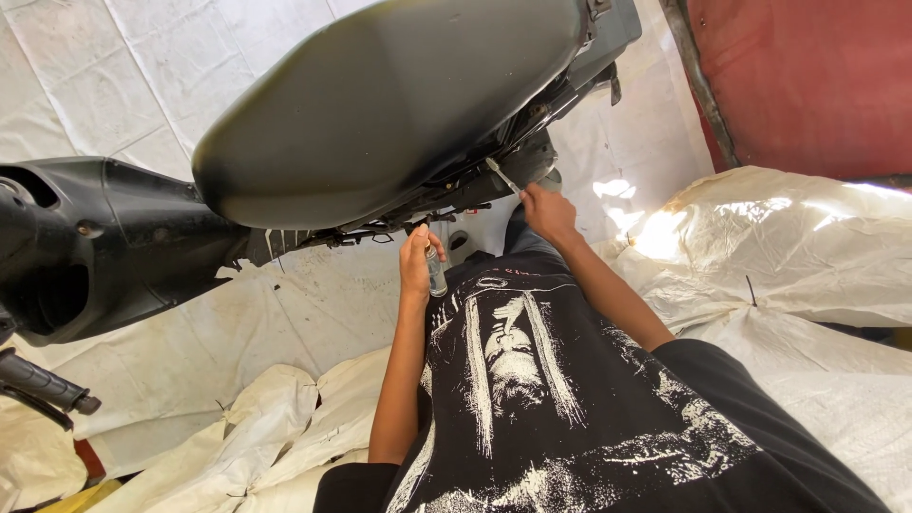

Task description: The person uses a screwdriver to work on the rear section of a motorcycle, specifically around the seat and tail area. They repeatedly insert and turn the screwdriver while holding a small bottle in the other hand.

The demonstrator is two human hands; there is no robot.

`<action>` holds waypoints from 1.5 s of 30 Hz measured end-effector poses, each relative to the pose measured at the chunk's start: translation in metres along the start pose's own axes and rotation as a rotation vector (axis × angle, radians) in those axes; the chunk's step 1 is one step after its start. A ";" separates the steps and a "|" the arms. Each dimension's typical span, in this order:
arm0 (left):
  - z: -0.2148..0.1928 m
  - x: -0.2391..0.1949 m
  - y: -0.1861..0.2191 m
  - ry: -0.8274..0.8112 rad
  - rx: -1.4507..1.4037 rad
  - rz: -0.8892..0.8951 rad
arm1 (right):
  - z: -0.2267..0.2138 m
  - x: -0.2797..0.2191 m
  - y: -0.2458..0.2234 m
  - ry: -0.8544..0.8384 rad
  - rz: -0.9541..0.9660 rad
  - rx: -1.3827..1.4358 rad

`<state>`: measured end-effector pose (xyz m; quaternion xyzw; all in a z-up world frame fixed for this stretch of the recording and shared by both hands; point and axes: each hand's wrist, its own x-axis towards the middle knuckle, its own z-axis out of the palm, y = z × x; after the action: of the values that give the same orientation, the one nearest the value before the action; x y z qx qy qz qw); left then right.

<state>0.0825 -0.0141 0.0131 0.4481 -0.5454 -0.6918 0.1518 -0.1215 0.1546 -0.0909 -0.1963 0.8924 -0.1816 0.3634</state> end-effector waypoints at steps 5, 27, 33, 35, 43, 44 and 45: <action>-0.005 -0.002 -0.003 0.008 0.013 0.001 | 0.002 -0.012 -0.017 0.057 -0.009 0.047; -0.017 -0.015 -0.007 0.077 -0.039 -0.031 | -0.009 0.014 -0.062 0.045 -0.099 0.009; -0.014 -0.014 -0.005 0.065 -0.032 -0.019 | -0.007 0.030 -0.063 0.126 -0.063 0.017; -0.017 -0.019 0.000 0.079 -0.033 -0.015 | -0.008 0.030 -0.061 0.132 -0.036 0.046; -0.019 -0.014 -0.010 0.050 -0.020 0.028 | -0.023 0.014 -0.068 0.184 -0.077 -0.017; -0.018 -0.012 -0.010 0.047 -0.026 0.034 | -0.036 0.012 -0.060 0.226 -0.115 -0.012; -0.018 -0.011 -0.009 0.043 -0.032 0.040 | -0.049 0.011 -0.052 0.268 -0.153 -0.007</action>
<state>0.1048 -0.0140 0.0097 0.4495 -0.5396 -0.6875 0.1847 -0.1523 0.1137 -0.0401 -0.2387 0.9161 -0.2302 0.2254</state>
